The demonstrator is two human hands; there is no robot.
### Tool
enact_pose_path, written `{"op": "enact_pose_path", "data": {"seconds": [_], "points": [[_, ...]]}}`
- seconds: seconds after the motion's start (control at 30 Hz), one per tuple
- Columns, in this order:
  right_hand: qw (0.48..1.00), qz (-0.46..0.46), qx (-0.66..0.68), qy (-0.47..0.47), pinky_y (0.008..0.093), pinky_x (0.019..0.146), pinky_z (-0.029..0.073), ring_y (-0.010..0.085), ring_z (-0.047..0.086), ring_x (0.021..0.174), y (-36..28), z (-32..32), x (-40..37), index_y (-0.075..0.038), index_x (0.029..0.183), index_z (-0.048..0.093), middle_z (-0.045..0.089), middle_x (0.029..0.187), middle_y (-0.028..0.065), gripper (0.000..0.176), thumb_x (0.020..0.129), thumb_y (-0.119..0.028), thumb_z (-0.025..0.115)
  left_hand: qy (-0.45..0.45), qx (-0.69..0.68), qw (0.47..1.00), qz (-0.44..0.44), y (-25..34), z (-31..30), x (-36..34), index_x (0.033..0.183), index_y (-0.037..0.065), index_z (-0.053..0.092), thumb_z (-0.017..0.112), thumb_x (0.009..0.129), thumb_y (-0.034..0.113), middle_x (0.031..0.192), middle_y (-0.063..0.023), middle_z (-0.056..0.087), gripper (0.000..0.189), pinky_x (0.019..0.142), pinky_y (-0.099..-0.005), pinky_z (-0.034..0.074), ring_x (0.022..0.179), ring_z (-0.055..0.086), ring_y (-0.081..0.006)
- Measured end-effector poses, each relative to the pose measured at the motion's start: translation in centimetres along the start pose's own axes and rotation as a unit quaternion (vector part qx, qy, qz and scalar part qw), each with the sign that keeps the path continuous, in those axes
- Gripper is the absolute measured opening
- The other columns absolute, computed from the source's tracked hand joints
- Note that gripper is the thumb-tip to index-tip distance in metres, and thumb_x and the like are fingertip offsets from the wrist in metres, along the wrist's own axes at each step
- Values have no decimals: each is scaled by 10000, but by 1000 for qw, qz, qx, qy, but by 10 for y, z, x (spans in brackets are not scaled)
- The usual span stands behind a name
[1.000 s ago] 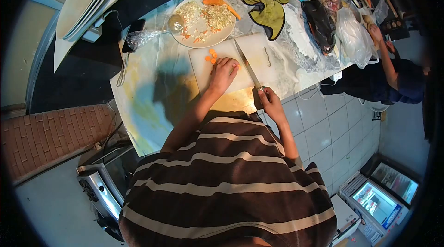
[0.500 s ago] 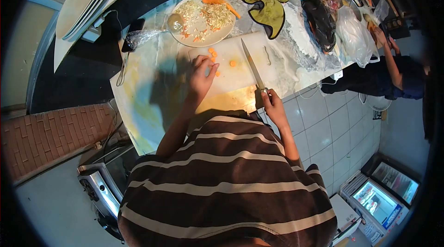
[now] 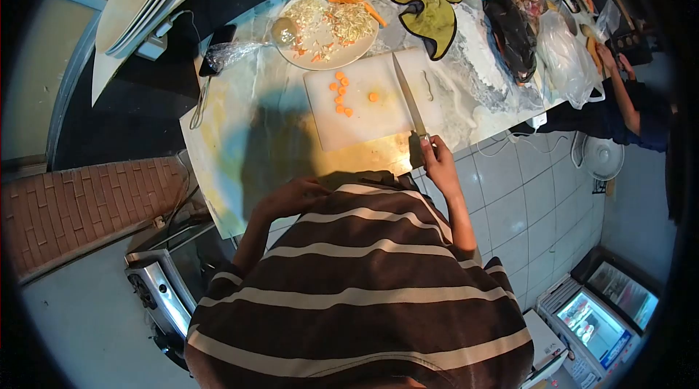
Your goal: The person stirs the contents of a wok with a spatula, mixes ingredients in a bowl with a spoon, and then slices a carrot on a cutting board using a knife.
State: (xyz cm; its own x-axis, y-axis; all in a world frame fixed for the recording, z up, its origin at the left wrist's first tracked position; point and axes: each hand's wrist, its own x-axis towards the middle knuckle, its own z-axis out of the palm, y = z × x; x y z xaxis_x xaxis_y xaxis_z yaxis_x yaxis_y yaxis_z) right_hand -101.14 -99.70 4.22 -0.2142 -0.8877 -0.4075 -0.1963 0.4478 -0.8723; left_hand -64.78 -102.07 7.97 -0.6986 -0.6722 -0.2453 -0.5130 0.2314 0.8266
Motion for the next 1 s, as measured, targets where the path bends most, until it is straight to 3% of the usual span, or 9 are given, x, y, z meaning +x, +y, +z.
{"op": "enact_pose_path", "data": {"seconds": [0.03, 0.07, 0.13, 0.17, 0.23, 0.37, 0.53, 0.83, 1.0], "points": [[1000, -17, -24, 5, 319, 504, 349, 112, 434, 537, 2, 0, 3, -16, 906, 534, 464, 577, 47, 317, 1013, -313, 551, -93, -55, 991, -81, 7, -6, -2, 972, 23, 592, 645, 942, 160, 977, -108, 582, 150, 853, -300, 471, 919, 586, -192], [999, -24, -26, 5, 323, 505, 348, 116, 431, 538, 3, 1, 4, -16, 907, 534, 469, 578, 51, 317, 1012, -315, 552, -93, -51, 991, -76, 1, -6, 0, 972, 23, 592, 645, 942, 160, 977, -108, 582, 150, 853, -300, 471, 919, 586, -192], [999, -29, -23, 1, 339, 514, 346, 128, 421, 549, 7, 4, 5, -15, 908, 530, 470, 576, 72, 322, 1008, -319, 553, 170, -190, 966, -34, -9, -6, 8, 1018, 27, 592, 635, 945, 134, 1045, -100, 577, 137, 849, -323, 475, 953, 576, -178], [999, -30, -21, 7, 339, 514, 346, 128, 421, 549, 8, 4, 4, -15, 908, 530, 470, 576, 72, 322, 1008, -319, 553, 166, -189, 967, -30, -14, -5, 13, 1018, 27, 592, 635, 945, 134, 1045, -100, 577, 137, 849, -323, 475, 953, 576, -178], [999, -30, -35, -2, 343, 521, 343, 135, 415, 560, 3, 4, 2, -13, 909, 522, 452, 581, 81, 319, 1006, -315, 555, 350, -185, 918, -1, -6, -4, 34, 1101, 27, 574, 617, 956, 148, 1046, -99, 589, 193, 854, -344, 475, 939, 580, -201], [999, -31, -26, 8, 351, 534, 346, 156, 411, 568, 8, 2, -1, -14, 918, 511, 444, 597, 91, 329, 1004, -328, 555, 303, -33, 952, 4, 13, -6, 60, 1145, 29, 550, 632, 936, 125, 1051, -112, 589, 244, 841, -350, 478, 942, 587, -215], [999, -23, -34, 5, 356, 563, 383, 175, 439, 587, 2, 1, -7, -6, 986, 554, 490, 619, 108, 349, 1006, -355, 552, 333, 116, 928, 122, 13, 16, 118, 1161, 38, 563, 692, 871, 143, 1095, -147, 585, 334, 901, -406, 445, 996, 580, -314], [999, -31, -36, 6, 358, 573, 400, 184, 453, 591, 8, -1, -13, 1, 981, 565, 520, 638, 128, 358, 1003, -356, 559, 345, 216, 905, 126, 10, 24, 189, 1206, 47, 556, 716, 848, 231, 1140, -125, 571, 433, 1015, -458, 352, 1129, 504, -314], [997, -33, -67, 11, 392, 622, 441, 264, 522, 611, 0, -5, -18, 12, 1040, 552, 590, 712, 198, 395, 1001, -382, 550, 339, 251, 899, 120, 2, 31, 192, 1228, 37, 549, 695, 859, 239, 1163, -137, 562, 445, 1017, -469, 356, 1140, 492, -329]]}}
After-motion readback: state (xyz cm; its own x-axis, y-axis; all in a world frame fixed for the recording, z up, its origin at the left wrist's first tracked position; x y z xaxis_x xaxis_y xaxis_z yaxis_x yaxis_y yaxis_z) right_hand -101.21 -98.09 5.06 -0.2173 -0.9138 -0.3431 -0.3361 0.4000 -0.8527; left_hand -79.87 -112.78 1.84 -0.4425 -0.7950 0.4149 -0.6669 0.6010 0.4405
